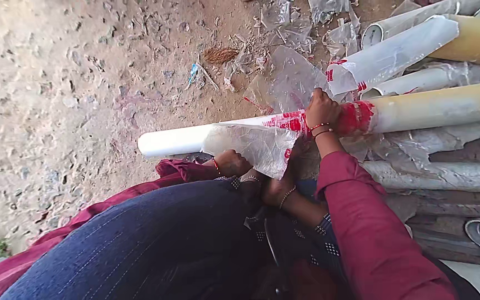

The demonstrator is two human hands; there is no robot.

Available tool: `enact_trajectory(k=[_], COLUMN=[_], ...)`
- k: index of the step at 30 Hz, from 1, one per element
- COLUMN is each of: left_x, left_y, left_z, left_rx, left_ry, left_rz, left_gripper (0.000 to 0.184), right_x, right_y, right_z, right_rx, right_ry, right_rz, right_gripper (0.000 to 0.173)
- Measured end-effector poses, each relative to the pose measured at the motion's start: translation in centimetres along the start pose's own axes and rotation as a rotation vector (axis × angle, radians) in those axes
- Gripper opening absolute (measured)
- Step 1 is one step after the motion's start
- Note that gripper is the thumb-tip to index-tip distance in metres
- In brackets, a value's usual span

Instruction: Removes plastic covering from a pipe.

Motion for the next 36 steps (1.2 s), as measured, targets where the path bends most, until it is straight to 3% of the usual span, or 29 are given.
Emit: enact_trajectory(k=[2, 4, 5, 8, 9, 11, 12, 14, 18, 22, 26, 27, 30, 32, 36], left_x=[2.4, 5.3, 6.4, 6.5, 5.8, 4.2, 3.6, 3.0, 2.1, 2.2, 2.7, 2.7, 1.8, 1.4, 0.7], left_y=[-1.1, -1.0, -0.2, 3.9, 5.1, 6.2, 6.1, 5.4, 4.2, 3.5, 0.3, -0.8, -3.6, -4.4, -5.8], left_z=[-0.1, 1.1, 2.0, 4.6, 5.2, 5.2, 4.7, 3.5, 2.8, 2.0, 3.4, 4.8, 7.6, 7.4, 6.7], left_rx=[-0.180, -0.089, -0.011, 0.088, 0.069, -0.043, -0.111, -0.198, -0.200, -0.165, 0.038, 0.168, 0.444, 0.430, 0.399], left_ry=[0.096, 0.103, 0.059, -0.022, -0.047, -0.164, -0.228, -0.259, -0.281, -0.286, -0.165, -0.150, -0.135, -0.108, -0.185], left_rz=[-0.567, -0.802, -0.781, -0.438, -0.336, -0.254, -0.293, -0.436, -0.569, -0.595, -0.769, -0.736, -0.549, -0.566, -0.876], left_gripper=[0.030, 0.028, 0.034, 0.081, 0.084, 0.069, 0.059, 0.060, 0.058, 0.050, 0.034, 0.031, 0.049, 0.041, 0.020], right_x=[-0.1, -0.2, -0.3, -0.6, -0.6, -0.7, -0.8, -0.7, -0.4, -0.3, -0.8, -0.9, -1.0, -0.9, -0.1], right_y=[0.0, -0.7, -1.0, -2.4, -2.7, -3.5, -3.8, -3.7, -3.7, -4.4, -5.0, -5.0, -5.1, -5.0, -4.8], right_z=[0.2, 0.0, 0.0, -0.4, -0.4, -0.5, -0.6, -0.6, -0.7, -1.1, -1.7, -1.9, -2.1, -2.1, -1.3], right_rx=[0.033, 0.062, 0.072, 0.096, 0.103, 0.120, 0.119, 0.099, 0.058, 0.077, 0.084, 0.084, 0.066, 0.046, -0.005], right_ry=[-0.001, -0.008, -0.020, -0.063, -0.084, -0.126, -0.133, -0.130, -0.086, -0.066, 0.008, 0.012, 0.014, 0.005, 0.065], right_rz=[-0.053, -0.129, -0.167, -0.302, -0.353, -0.450, -0.464, -0.460, -0.433, -0.488, -0.504, -0.533, -0.567, -0.551, -0.376], right_gripper=[0.031, 0.031, 0.031, 0.028, 0.027, 0.024, 0.023, 0.022, 0.024, 0.027, 0.032, 0.032, 0.032, 0.032, 0.035])
Point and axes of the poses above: each hand's wrist, its own y-axis towards the middle knuckle, its own x-axis out of the back of the hand, z = x × y, the point moved 7 cm from there along y, towards the middle knuckle, and after that the axes turned 1 degree about x, right-handed, at the moved point
